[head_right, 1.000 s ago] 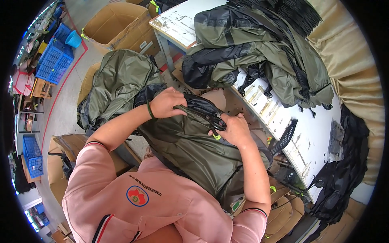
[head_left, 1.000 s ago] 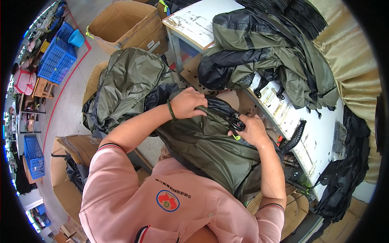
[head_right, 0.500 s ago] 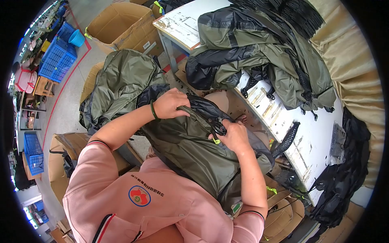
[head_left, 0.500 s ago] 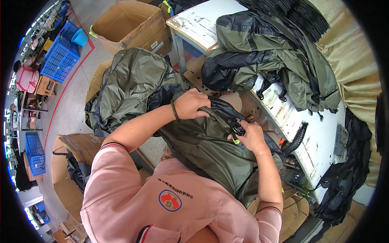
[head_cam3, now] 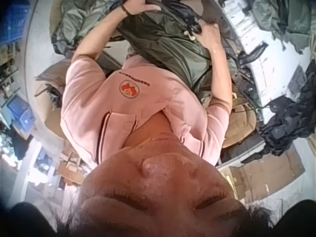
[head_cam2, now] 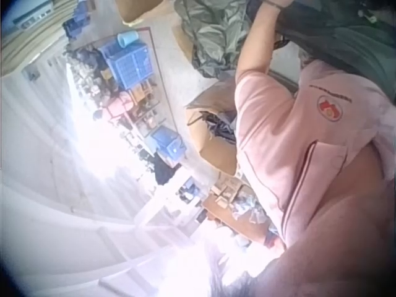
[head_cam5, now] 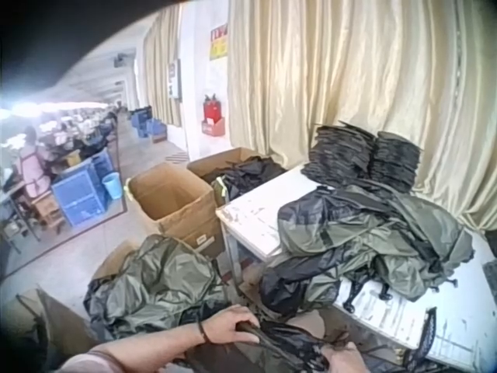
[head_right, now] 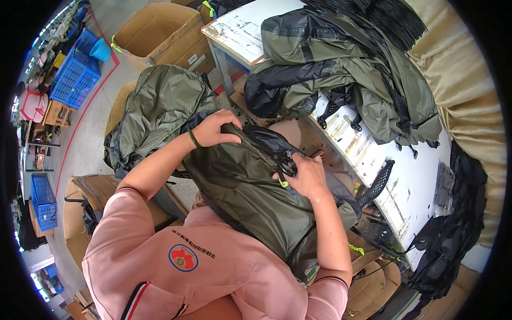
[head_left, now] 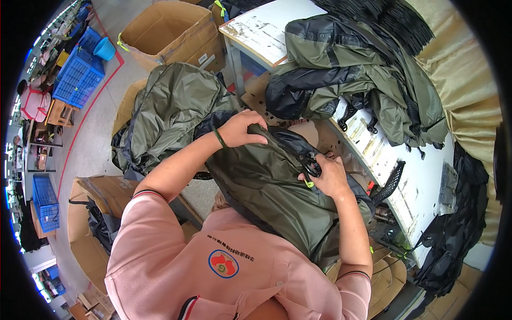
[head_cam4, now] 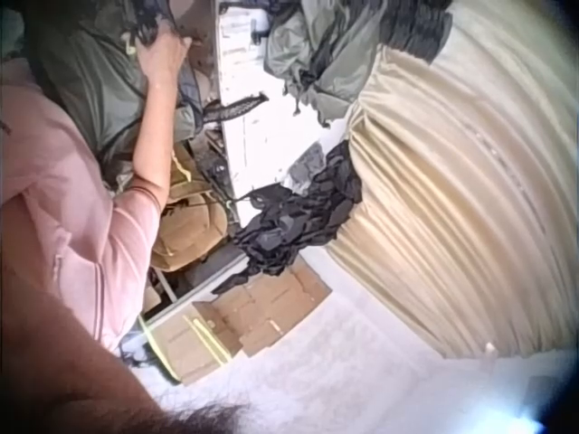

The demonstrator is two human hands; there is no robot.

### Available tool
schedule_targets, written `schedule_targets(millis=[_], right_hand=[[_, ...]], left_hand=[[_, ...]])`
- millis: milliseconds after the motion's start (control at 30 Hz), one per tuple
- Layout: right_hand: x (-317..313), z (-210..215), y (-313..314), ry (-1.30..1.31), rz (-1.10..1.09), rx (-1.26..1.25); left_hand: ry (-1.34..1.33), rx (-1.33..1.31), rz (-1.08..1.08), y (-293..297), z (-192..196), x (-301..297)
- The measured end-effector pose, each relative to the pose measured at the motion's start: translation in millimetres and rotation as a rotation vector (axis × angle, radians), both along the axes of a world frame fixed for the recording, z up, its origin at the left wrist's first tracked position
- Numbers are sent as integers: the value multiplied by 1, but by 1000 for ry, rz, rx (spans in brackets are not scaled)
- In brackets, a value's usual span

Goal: Trimming excess threads and inspecting a green fabric product using scissors at a workstation.

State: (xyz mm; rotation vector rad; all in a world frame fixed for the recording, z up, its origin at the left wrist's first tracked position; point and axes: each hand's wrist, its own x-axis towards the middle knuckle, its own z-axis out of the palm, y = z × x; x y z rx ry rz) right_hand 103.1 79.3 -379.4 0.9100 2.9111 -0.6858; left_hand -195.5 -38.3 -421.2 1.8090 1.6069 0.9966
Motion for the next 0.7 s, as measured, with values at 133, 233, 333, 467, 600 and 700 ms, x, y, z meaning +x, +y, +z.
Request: schedule_targets(millis=[133,233,333,467,600,700], right_hand=[[-6,5,-1,34,20,15],[-7,4,-3,34,9,17],[-7,4,-5,39,-19,28],[-6,0,-6,-29,-96,19],[5,-12,-3,-35,-175,-114],[23,-31,-3,214,-249,-391]], left_hand=[[12,19,2,-1,0,0],[13,17,7,-2,1,0],[5,14,12,-1,-1,-1],[29,28,3,-1,-4,-2],[-376,-77,95,0,-13,-13],[-747,-233,55,-3,-33,-29]])
